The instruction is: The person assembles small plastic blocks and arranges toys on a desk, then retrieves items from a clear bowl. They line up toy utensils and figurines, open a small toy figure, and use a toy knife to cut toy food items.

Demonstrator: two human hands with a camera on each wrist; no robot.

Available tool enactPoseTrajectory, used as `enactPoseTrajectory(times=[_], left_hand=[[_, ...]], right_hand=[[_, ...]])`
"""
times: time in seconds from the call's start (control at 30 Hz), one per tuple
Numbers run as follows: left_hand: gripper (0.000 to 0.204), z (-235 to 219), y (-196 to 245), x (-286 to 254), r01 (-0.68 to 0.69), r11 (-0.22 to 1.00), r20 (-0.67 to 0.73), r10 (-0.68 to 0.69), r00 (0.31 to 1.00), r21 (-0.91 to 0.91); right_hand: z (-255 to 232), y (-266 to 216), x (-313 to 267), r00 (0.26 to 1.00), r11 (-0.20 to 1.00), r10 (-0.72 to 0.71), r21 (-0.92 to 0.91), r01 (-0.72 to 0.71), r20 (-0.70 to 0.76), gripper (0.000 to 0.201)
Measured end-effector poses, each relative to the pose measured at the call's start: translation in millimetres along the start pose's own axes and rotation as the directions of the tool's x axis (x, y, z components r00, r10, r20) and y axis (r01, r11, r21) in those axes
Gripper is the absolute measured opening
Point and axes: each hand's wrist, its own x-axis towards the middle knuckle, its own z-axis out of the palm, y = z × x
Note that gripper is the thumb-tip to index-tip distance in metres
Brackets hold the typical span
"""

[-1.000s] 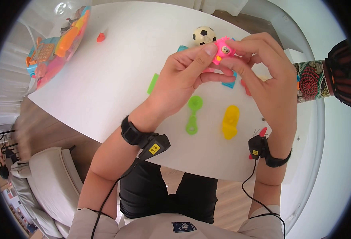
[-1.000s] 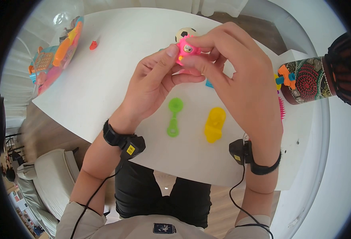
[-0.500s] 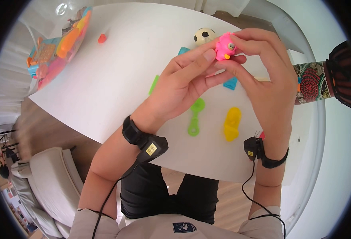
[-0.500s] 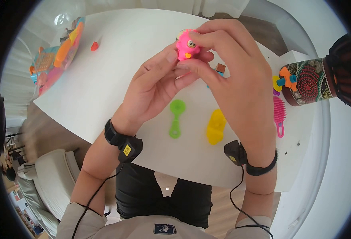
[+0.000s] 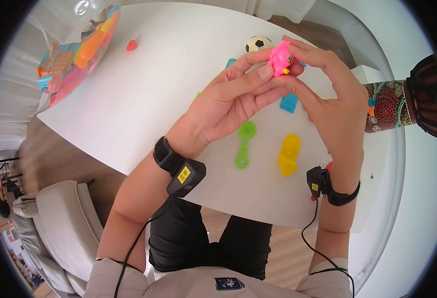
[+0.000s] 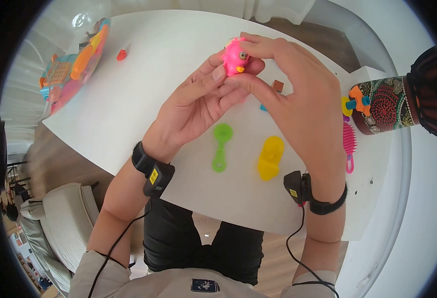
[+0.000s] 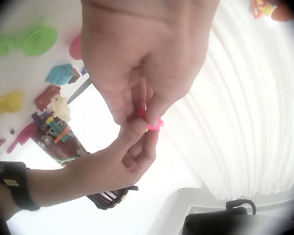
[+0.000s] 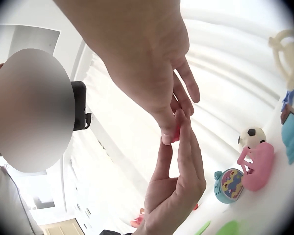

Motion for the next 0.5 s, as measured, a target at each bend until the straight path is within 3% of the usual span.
enactPoseTrajectory(times=[0.07, 0.13, 0.17, 0.23, 0.43, 0.5], left_hand=[[0.055, 1.6, -0.4, 1.4, -0.002, 1.0, -0.006, 0.002, 1.0, 0.005], [0.056, 2.0, -0.8, 3.3, 0.005, 0.985, 0.04, 0.002, 0.999, -0.172], [0.056, 2.8, -0.7, 2.7, 0.004, 0.985, 0.038, 0.003, 0.999, -0.173], [0.057, 4.4, -0.2, 0.1, -0.014, 1.0, -0.021, 0.014, 1.0, -0.012], [0.053, 1.3, 0.6, -1.8, -0.006, 0.995, -0.061, 0.012, 0.998, 0.095], [0.051, 0.2, -1.0, -2.4, -0.012, 0.995, -0.077, 0.02, 0.997, 0.1]], right_hand=[[-1.3, -0.5, -0.3, 1.0, 1.0, -0.003, -0.011, 0.003, -0.002, 0.034], [-3.5, -2.4, -0.9, 1.0, 1.0, 0.015, -0.026, -0.015, -0.009, 0.035], [-4.0, 0.5, 0.0, 1.0, 1.0, 0.014, -0.025, -0.015, -0.007, 0.035], [-4.9, 7.7, 2.4, 0.992, 0.991, -0.128, -0.035, 0.128, 0.013, 0.036], [-11.9, -3.6, 0.5, 0.995, 1.0, -0.017, -0.017, 0.019, 0.097, 0.035], [-11.8, 1.6, 1.5, 0.993, 0.998, -0.06, 0.008, 0.059, 0.102, 0.036]])
